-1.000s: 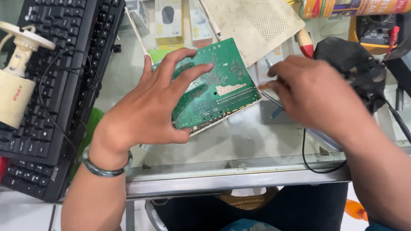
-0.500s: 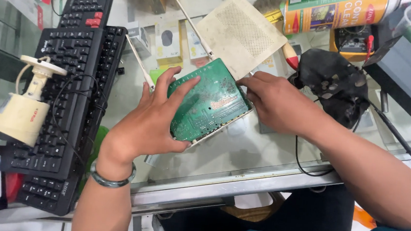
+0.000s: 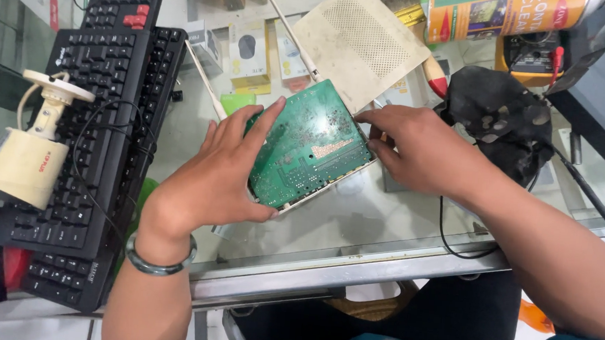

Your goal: The person disassembles a white wireless router using a screwdriver, removes the circuit board, and cleans it with a brush. The person then reassembles the router.

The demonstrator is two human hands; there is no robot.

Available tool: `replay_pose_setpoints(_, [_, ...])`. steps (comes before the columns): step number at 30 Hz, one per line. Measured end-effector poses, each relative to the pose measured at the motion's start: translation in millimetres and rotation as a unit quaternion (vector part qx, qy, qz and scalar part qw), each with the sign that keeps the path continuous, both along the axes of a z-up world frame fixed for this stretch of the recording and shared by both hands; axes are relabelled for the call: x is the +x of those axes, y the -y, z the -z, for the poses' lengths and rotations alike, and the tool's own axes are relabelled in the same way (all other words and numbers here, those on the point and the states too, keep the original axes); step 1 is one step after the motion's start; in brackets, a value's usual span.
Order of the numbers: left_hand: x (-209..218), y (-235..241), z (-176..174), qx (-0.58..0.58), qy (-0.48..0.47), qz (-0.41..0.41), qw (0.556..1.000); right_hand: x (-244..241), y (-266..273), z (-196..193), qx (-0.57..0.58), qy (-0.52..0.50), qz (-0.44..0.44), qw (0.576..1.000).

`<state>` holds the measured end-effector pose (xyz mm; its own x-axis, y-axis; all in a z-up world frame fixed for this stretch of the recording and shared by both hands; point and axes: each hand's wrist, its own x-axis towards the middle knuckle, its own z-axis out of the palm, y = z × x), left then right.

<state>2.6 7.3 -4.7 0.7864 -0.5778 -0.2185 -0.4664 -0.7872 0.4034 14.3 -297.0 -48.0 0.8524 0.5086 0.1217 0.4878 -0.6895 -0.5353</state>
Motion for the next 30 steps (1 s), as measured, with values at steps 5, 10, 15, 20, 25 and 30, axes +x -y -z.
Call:
replay_pose_setpoints(5, [-1, 1, 3, -0.040, 0.035, 0.025, 0.998, 1, 0, -4, -0.011, -0.035, 0.005, 0.999])
replay_pose_setpoints(10, [-4, 6, -3, -0.033, 0.053, 0.032, 0.998, 1, -1, -9, 0.024, -0.080, 0.020, 0.996])
replay_pose_setpoints(15, [-7, 15, -15, -0.006, -0.002, 0.006, 1.000, -1, -11, -26, 0.084, -0.239, 0.158, 0.954])
replay_pose_setpoints(20, [-8, 15, -20, -0.016, -0.007, 0.002, 1.000, -3, -15, -20, 0.117, -0.243, 0.187, 0.945])
replay_pose_setpoints(25, [-4, 9, -20, -0.055, 0.019, 0.019, 0.998, -4, -16, -22, 0.152, -0.287, 0.209, 0.922])
replay_pose_setpoints(30, [4, 1, -14, 0.017, 0.010, -0.060, 0.998, -8, -18, -20, 0.168, -0.318, 0.212, 0.909])
